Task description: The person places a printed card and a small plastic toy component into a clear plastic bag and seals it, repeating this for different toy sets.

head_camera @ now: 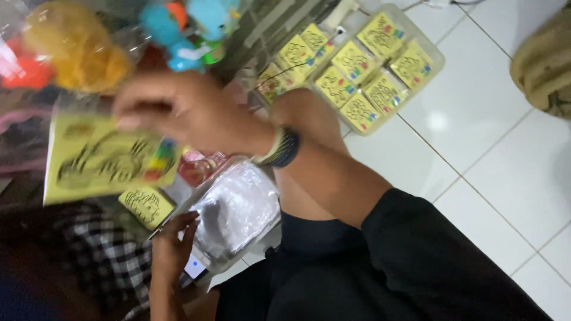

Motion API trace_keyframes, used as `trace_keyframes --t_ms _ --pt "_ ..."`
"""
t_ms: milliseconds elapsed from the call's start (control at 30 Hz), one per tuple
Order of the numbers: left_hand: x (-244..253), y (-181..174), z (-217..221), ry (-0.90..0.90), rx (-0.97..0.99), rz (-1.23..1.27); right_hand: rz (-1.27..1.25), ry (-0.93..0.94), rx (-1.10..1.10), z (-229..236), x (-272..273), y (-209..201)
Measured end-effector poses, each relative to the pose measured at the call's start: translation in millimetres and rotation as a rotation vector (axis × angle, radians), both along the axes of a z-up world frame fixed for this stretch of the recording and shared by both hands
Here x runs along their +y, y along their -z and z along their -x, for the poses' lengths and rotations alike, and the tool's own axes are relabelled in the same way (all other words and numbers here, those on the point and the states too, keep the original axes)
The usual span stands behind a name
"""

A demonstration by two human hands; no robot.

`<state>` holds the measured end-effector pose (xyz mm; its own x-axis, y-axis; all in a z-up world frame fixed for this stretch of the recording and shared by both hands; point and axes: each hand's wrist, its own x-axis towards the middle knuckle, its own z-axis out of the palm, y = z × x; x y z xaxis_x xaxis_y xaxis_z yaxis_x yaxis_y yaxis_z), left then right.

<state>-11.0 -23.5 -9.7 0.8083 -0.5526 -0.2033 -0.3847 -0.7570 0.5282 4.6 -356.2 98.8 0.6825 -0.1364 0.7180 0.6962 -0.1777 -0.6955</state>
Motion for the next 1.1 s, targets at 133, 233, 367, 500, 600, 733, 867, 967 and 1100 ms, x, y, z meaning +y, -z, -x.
trace_keyframes --t_ms 133,233,367,500,600,733,867,967,1100 --pt "-5.0 4.4 7.3 0.122 -0.084 -0.061 -0.121 0.207 0.136 61.5 -118.9 45.6" --pt "-4.9 3.1 9.4 0.114 -0.069 -0.155 -0.284 0.506 0.228 125.3 -195.7 126.1" --pt "12.0 22.8 10.1 0.062 -0.048 -0.258 -0.239 0.938 0.655 227.4 -235.1 243.1" --pt "19.7 37.4 12.8 0.106 -0.050 -0.300 -0.445 0.987 1.028 286.3 -226.8 335.3" --pt "28.1 53.7 16.2 0.106 -0.047 -0.392 -0.372 1.005 1.025 276.5 -239.9 350.5" --pt "27.8 63.4 22.0 0.092 -0.031 -0.429 0.021 1.065 0.922 229.4 -296.5 381.9" --pt "35.9 104.5 17.0 0.163 -0.214 -0.274 0.173 1.024 0.894 168.5 -339.0 407.1" --pt "17.6 106.5 26.7 0.091 -0.237 -0.321 0.334 0.972 1.193 136.7 -333.1 409.3" --pt "-6.0 104.9 39.7 -0.002 -0.245 -0.428 0.727 0.969 1.435 124.1 -307.5 455.7"
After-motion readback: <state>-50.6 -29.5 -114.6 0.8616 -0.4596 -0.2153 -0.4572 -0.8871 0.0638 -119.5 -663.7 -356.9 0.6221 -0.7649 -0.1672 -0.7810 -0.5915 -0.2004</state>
